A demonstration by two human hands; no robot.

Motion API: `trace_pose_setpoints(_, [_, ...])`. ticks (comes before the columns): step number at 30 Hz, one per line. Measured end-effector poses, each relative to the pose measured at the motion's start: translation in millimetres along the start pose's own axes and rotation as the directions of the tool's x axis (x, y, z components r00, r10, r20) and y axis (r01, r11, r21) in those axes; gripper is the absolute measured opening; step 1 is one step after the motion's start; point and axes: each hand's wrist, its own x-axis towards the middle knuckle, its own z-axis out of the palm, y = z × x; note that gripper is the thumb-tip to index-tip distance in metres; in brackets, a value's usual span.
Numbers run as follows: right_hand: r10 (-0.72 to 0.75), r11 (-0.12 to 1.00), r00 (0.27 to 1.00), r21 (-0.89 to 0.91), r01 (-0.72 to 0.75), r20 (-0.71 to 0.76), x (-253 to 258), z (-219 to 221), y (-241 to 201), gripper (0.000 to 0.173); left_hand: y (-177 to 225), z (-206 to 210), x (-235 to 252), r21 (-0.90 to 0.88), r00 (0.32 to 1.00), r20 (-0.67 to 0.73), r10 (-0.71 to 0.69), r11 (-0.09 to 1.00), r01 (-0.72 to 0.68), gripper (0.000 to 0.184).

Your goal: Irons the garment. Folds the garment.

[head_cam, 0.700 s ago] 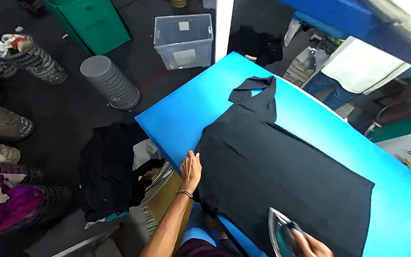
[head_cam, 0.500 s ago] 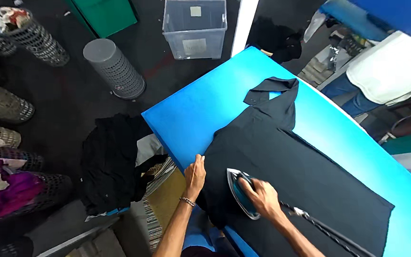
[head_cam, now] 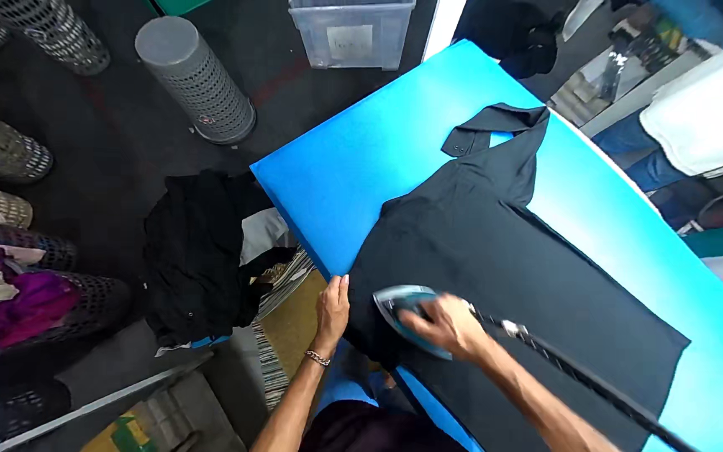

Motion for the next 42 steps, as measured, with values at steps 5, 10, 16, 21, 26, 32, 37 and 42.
trace_pose_setpoints(5, [0.179,0.983,0.983,0.049,-0.178,-0.026,-185.9,63.7,44.9,0.068,0.8,4.6,-23.4,0.025,0.999,-0.031,0.035,0.999,-0.034,0.045])
trace_pose_setpoints(10, [0.36,0.93,0.905,0.156,-0.332,-0.224,-140.1,66.8,13.2,0.071,-4.0,11.4,-19.7,-0.007,0.998,-0.061,0.017,1.0,-0.018,0.04])
trace_pose_setpoints(16, [0.126,0.992,0.991,0.031,-0.125,-0.039,70.7,3.0,-58.9,0.072,-13.6,0.2,-33.7,-0.173,0.99,0.025,-0.142,0.974,0.144,0.053])
trace_pose_setpoints(21, [-0.001,0.999,1.0,0.044,0.001,-0.006,158.9,-28.6,-82.1,0.073,-60.2,-24.0,-57.4,-0.177,0.961,0.27,-0.057,0.978,0.108,0.041])
trace_pose_setpoints(26, [-0.036,0.998,0.999,0.057,0.035,0.01,35.8,-6.5,-27.9,0.063,-26.9,-34.3,-48.2,0.047,0.968,0.201,-0.148,0.989,0.142,0.029])
trace_pose_setpoints(32, [0.215,0.972,0.976,0.088,-0.218,0.036,-237.6,80.2,61.7,0.065,83.2,26.1,-7.0,0.136,0.919,0.096,0.381,0.91,-0.392,0.058])
trace_pose_setpoints(37, [0.663,0.723,0.666,0.522,-0.452,-0.342,-367.0,140.1,96.8,0.063,57.8,69.1,73.9,0.492,0.758,0.321,0.568,0.584,-0.646,0.065])
trace_pose_setpoints(42, [0.862,0.389,0.461,0.858,-0.336,-0.21,-323.9,114.0,83.3,0.054,46.7,66.1,86.1,0.46,0.756,0.339,0.56,0.602,-0.652,0.067])
